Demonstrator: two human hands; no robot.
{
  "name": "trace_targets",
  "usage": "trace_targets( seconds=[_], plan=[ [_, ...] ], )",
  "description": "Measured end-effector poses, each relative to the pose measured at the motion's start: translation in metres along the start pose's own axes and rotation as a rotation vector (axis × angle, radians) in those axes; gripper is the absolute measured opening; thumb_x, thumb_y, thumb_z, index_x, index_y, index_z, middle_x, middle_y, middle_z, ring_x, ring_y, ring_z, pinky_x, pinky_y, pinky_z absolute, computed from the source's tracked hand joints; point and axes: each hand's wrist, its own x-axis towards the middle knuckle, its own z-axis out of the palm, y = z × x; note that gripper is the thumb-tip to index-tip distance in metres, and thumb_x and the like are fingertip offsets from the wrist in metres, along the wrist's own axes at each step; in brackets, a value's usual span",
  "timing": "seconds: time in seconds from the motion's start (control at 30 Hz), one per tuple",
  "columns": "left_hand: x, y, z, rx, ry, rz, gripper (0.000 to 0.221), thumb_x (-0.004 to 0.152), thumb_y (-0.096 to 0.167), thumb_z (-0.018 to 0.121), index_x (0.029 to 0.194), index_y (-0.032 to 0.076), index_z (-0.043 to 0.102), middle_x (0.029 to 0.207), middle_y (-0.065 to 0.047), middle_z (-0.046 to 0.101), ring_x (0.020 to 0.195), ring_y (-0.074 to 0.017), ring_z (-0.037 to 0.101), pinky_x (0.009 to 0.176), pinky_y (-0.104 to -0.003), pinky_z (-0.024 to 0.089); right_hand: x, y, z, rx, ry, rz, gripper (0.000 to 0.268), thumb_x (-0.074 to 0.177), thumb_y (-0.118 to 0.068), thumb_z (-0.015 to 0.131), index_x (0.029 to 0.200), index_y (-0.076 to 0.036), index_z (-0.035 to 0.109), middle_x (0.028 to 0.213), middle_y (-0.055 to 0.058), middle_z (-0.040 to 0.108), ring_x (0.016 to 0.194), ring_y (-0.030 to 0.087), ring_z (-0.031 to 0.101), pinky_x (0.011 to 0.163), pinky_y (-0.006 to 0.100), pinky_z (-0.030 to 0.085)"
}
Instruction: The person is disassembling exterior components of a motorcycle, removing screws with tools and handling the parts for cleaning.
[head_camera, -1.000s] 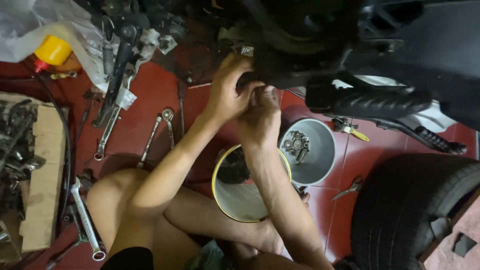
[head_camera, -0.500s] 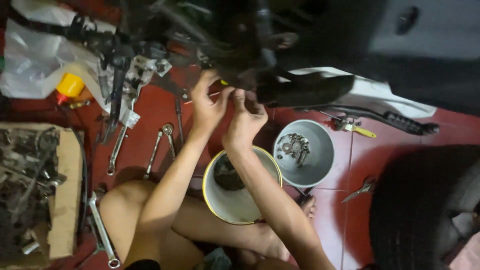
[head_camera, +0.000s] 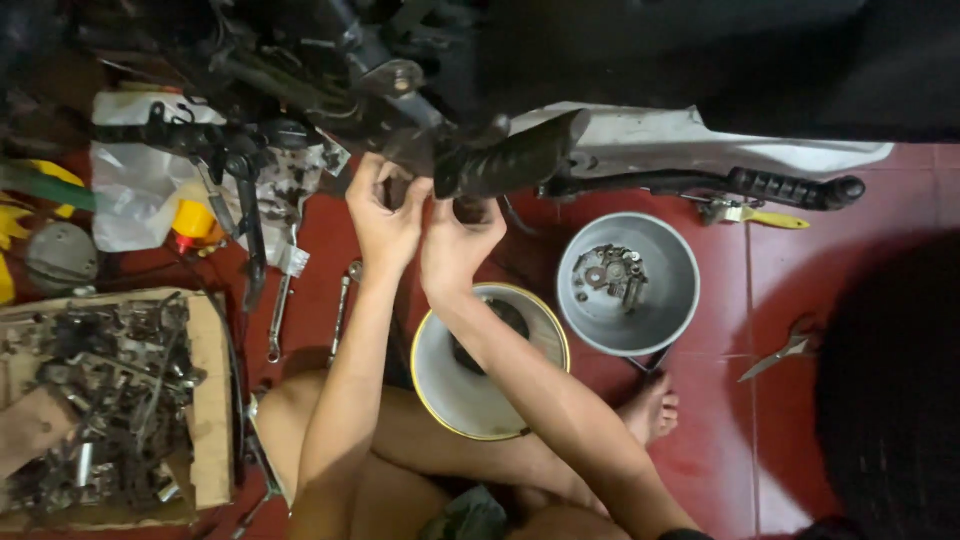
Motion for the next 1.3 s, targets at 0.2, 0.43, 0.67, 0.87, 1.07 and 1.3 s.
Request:
trace_targets(
  seconds=[0.2,0.43,0.67,0.87,1.07,1.3],
  plan=[
    [-0.001,-0.002,0.009,0.023,0.043,0.02,0.025,0.091,-0.001,0.078,0.11,0.006,0.065,0.096,-0.01,0.074,0.086,-0.016,0.067,0.082,-0.038,0.055,0.007,0.001,-0.017,-0.133,-0.074,-0.071,0.015,0.085,-0.009,0.085,0.076,-0.014,0.074,0.065,-0.001,0.068,0.072,0.001,0.057,0.068,0.027,0.052],
    [-0.006,-0.014,0.007,-0.144,0.055,-0.007,0.027,0.096,0.002,0.073,0.121,0.005,0.062,0.106,-0.011,0.073,0.091,-0.0149,0.068,0.081,-0.035,0.058,0.001,-0.014,-0.002,-0.129,-0.045,-0.144,0.012,0.08,0.001,0.077,0.073,-0.008,0.072,0.064,0.008,0.067,0.075,0.007,0.058,0.074,0.029,0.049],
    [-0.007,-0.002,0.01,-0.184,0.011,-0.02,0.036,0.095,-0.008,0.07,0.128,0.0,0.057,0.114,-0.016,0.072,0.102,-0.0209,0.071,0.085,-0.037,0.061,-0.004,-0.025,-0.001,-0.095,-0.035,-0.152,0.012,0.086,0.0,0.075,0.078,-0.008,0.07,0.067,0.006,0.066,0.077,0.006,0.057,0.076,0.03,0.049],
    [-0.012,-0.05,0.001,-0.268,0.015,-0.007,0.034,0.097,-0.004,0.07,0.129,0.0,0.059,0.112,-0.016,0.072,0.103,-0.0175,0.068,0.086,-0.036,0.06,-0.006,-0.037,0.001,-0.109,-0.074,-0.233,0.011,0.085,-0.001,0.08,0.083,-0.01,0.073,0.074,0.007,0.067,0.08,0.01,0.062,0.083,0.03,0.05],
    [-0.014,-0.059,-0.011,-0.29,-0.008,-0.021,0.032,0.098,-0.003,0.07,0.127,-0.002,0.058,0.112,-0.021,0.072,0.106,-0.0216,0.069,0.088,-0.038,0.06,-0.013,-0.041,-0.004,-0.055,-0.147,-0.247,0.007,0.091,-0.003,0.076,0.094,-0.009,0.076,0.088,0.009,0.07,0.094,0.017,0.069,0.092,0.036,0.053],
    [-0.016,-0.09,-0.025,-0.362,-0.057,-0.023,0.033,0.099,0.004,0.071,0.129,0.0,0.057,0.117,-0.02,0.072,0.112,-0.0235,0.069,0.094,-0.038,0.058,-0.03,-0.025,-0.019,-0.069,-0.284,-0.229,0.014,0.101,-0.001,0.064,0.106,-0.005,0.077,0.105,0.012,0.067,0.108,0.026,0.069,0.099,0.044,0.052]
  ],
)
